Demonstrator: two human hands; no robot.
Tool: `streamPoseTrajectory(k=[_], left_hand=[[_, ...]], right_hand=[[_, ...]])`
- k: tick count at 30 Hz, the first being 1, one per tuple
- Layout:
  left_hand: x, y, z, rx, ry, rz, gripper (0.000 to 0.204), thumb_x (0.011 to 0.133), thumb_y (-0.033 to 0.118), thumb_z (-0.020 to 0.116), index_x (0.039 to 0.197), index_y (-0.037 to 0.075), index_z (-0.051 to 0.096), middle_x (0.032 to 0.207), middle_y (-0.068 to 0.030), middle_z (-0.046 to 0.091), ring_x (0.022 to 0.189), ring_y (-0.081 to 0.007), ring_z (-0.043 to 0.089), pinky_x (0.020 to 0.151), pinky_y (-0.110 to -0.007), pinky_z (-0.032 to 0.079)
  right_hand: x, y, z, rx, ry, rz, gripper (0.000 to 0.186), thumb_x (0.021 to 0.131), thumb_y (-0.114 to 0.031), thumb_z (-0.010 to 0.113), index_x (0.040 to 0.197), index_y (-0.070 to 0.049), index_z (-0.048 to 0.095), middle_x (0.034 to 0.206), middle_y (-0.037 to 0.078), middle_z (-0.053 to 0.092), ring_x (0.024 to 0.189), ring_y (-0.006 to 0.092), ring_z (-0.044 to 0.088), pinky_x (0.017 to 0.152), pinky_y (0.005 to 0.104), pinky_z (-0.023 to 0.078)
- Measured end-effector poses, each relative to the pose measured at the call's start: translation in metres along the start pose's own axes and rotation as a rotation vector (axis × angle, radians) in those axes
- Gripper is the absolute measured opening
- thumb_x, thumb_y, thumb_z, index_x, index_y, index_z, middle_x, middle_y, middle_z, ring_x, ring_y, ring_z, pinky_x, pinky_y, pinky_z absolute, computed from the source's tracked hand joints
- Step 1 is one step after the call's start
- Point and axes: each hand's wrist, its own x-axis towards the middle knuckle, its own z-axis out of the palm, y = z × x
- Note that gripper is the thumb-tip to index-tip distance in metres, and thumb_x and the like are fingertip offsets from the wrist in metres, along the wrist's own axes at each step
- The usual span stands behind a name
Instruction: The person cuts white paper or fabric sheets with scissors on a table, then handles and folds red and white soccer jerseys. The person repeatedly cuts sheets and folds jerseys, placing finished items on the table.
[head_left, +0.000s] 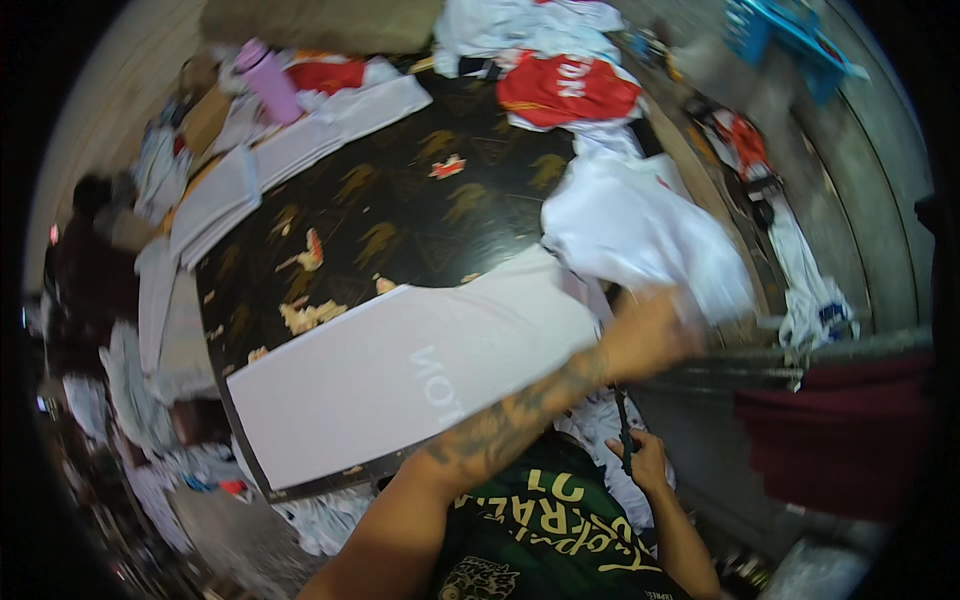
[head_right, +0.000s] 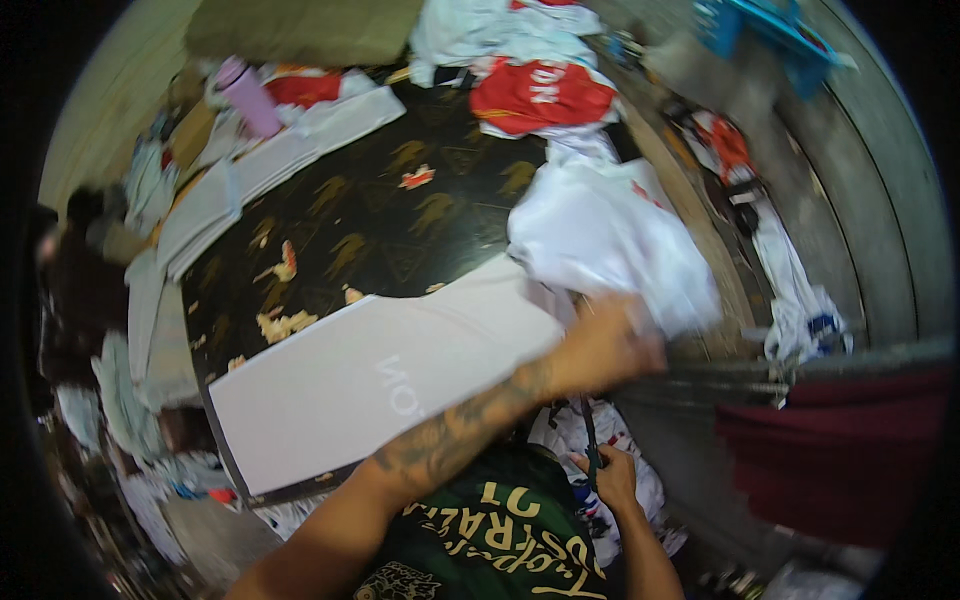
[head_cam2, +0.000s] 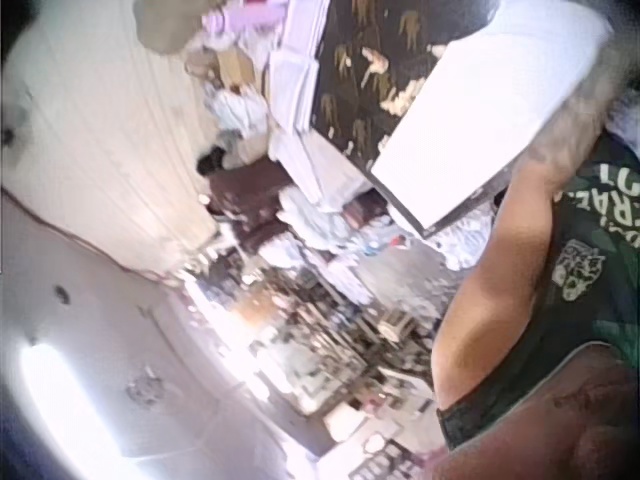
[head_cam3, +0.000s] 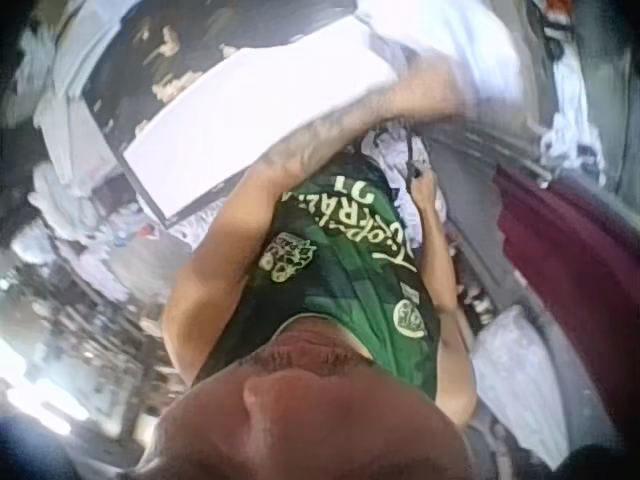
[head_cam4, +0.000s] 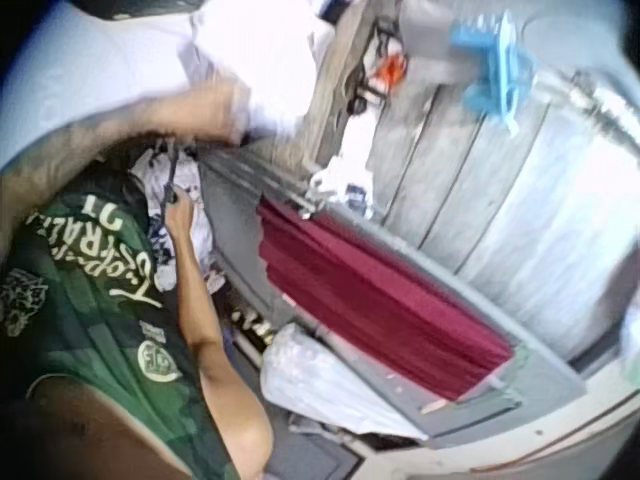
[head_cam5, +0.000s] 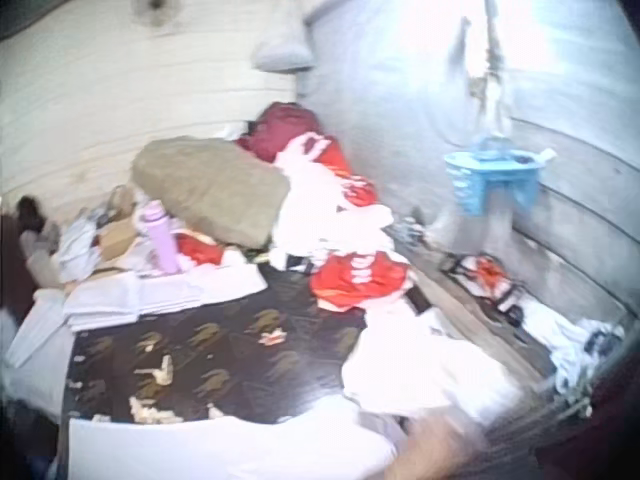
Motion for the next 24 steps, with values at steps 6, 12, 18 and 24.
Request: streamPoseTrajectory(k=[6,12,18,24], left_hand=[[-0.090,-0.090,0.031,0.139,0.161,0.021,0.063,0.091,0.021,0.082,0.148,0.005,0.059,0.156,-0.0192,0.054,0.151,-0.0402,0.045,0.127,-0.051,0.033],[-0.057,-0.211,-0.060,0.597,0.301,-0.148,0.047,0.089,0.022,0.079,0.132,0.008,0.064,0.126,-0.0164,0.057,0.119,-0.0368,0.054,0.099,-0.051,0.044],[-0.038,-0.194,-0.045,0.490,0.426,-0.065,0.035,0.086,0.021,0.079,0.114,0.007,0.064,0.110,-0.0139,0.060,0.107,-0.0377,0.059,0.088,-0.051,0.048],[-0.092,-0.144,0.003,0.410,0.376,-0.180,0.022,0.089,0.014,0.076,0.109,0.008,0.067,0.109,-0.0122,0.063,0.108,-0.0341,0.058,0.094,-0.048,0.042]], right_hand=[[0.029,0.005,0.004,0.064,0.065,-0.100,0.045,0.087,-0.041,0.087,0.088,-0.002,0.065,0.074,0.012,0.065,0.069,0.0267,0.064,0.068,0.0427,0.049],[0.090,-0.024,-0.030,-0.086,0.268,-0.321,0.041,0.089,-0.037,0.082,0.103,-0.003,0.063,0.099,0.020,0.068,0.097,0.0442,0.067,0.082,0.0518,0.052],[0.133,-0.052,-0.040,-0.223,0.437,-0.391,0.040,0.092,-0.023,0.079,0.125,-0.006,0.062,0.121,0.017,0.065,0.116,0.0413,0.065,0.095,0.0517,0.055],[0.160,-0.064,-0.072,-0.101,0.502,-0.432,0.028,0.096,-0.023,0.076,0.117,-0.006,0.068,0.114,0.017,0.066,0.108,0.0409,0.066,0.092,0.0492,0.055]])
